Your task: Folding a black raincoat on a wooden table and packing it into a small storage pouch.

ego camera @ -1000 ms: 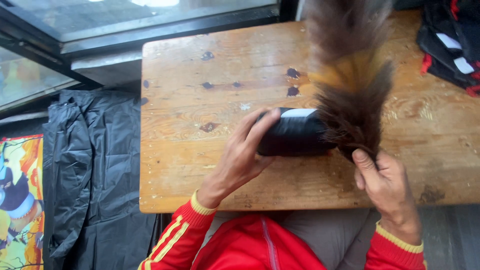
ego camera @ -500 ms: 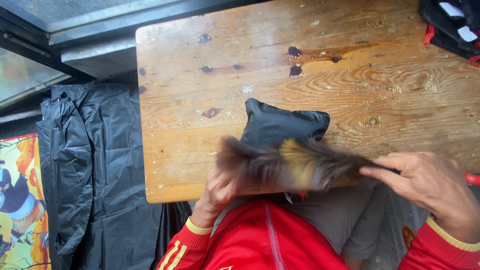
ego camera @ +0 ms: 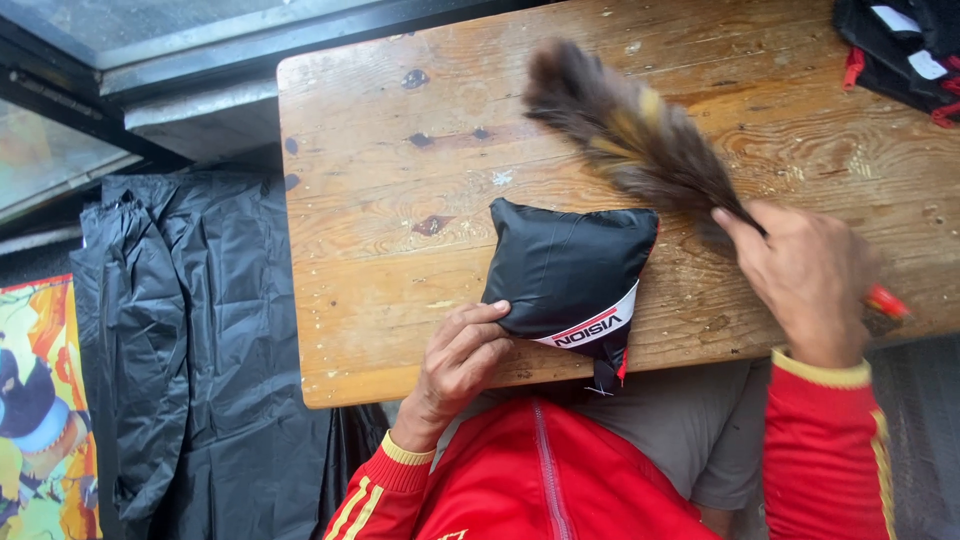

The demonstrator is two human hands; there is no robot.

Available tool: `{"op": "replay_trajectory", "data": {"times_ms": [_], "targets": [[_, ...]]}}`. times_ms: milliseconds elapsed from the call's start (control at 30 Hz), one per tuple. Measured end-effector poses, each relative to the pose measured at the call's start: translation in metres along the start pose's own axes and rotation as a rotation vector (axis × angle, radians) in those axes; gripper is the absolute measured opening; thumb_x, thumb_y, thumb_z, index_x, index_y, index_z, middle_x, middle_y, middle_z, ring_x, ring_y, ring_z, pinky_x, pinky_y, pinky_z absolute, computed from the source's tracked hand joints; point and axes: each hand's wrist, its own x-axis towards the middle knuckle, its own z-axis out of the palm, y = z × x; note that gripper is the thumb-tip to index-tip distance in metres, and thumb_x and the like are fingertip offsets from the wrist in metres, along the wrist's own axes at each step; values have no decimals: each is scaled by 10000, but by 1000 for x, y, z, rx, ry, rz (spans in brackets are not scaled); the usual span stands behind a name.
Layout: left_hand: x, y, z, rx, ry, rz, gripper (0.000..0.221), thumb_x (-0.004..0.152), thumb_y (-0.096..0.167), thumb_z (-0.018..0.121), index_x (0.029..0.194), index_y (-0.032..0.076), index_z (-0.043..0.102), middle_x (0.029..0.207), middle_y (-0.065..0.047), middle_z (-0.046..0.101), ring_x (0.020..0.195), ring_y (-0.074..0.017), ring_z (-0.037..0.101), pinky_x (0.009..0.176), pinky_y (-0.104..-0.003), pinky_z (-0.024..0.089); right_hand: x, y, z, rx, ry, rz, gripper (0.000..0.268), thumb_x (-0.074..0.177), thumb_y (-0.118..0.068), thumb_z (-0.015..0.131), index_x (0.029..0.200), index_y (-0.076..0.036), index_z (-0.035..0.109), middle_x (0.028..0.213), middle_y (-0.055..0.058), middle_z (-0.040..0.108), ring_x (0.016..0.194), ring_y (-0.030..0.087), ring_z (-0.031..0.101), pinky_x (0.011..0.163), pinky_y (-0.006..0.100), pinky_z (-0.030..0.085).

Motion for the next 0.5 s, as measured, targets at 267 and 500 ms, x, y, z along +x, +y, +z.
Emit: {"op": "replay_trajectory", "data": {"times_ms": [267,500], "targets": [[0,1,10,101,155,-3,231,924,76,581,703,58,644,739,-75,629,818,-275,712,759,-368,572,-17,-50,15,441,477,-173,381,1043,-305,566,1311,-46,640,1128,173,568,1046,390,566,852,500,438],[-3,18,10,-52,18,-145,121,886,0,583,772,18,619,811,-99,630,951,-319,662,796,-385,530,-87,-100,26,861,138,-57,706,750,-500,687,1218,10,543,1220,166,533,1125,316,498,973,400,375]]}}
